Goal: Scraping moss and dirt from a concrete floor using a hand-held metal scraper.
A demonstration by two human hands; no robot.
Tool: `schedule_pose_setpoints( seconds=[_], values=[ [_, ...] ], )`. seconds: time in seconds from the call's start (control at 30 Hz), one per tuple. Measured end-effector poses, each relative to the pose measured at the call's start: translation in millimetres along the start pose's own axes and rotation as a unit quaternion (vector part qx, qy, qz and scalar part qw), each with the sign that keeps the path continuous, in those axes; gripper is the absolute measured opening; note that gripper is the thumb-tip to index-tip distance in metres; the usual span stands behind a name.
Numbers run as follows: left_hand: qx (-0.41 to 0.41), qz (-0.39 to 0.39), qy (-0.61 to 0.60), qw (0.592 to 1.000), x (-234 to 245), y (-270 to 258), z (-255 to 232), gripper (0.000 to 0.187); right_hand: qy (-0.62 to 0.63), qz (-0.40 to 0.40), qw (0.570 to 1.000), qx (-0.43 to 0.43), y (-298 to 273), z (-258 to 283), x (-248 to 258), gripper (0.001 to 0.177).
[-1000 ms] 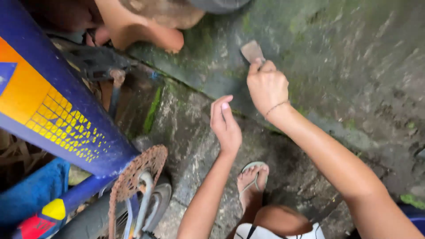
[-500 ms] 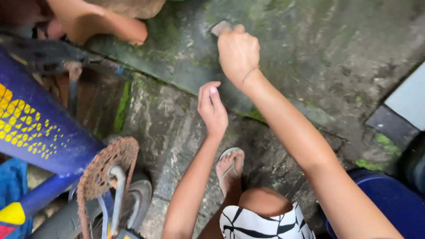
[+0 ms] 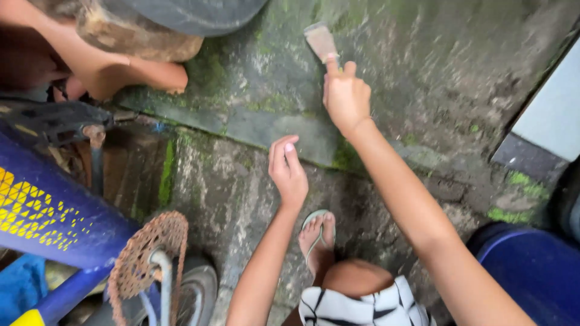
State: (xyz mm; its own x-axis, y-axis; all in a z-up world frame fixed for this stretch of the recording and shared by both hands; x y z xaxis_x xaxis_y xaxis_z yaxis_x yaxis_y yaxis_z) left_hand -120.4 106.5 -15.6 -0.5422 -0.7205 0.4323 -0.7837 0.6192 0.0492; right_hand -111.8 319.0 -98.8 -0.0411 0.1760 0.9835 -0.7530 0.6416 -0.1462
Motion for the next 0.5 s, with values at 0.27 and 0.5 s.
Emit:
schedule_pose_setpoints(
  seconds=[0.27,0.5],
  values=[
    [0.012,0.024,0.02,0.999,7.6,-0.8,12.2,0.036,0.007,0.036,0.998,-0.043,23.8,-30.6,-14.4,0.058],
    [-0.011,0.043,0.034,0.998,-16.9,18.1,8.7,0.034,-0.049,0.053,0.995,-0.074,-37.6,-53.1,10.9,0.055]
  ],
)
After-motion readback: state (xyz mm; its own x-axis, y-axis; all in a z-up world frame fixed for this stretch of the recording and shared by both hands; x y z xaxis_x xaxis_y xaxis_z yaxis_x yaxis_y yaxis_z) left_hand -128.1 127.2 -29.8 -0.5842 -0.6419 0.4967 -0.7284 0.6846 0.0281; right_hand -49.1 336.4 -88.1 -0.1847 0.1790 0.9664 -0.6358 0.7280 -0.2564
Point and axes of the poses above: each hand's wrist, its own y-axis towards the middle knuckle, its own x-axis out of the back of the hand, z = x × y, the point moved 7 cm from there along y, towards the middle knuckle, and after that the axes turned 15 degrees about z, right-handed, at the moved point
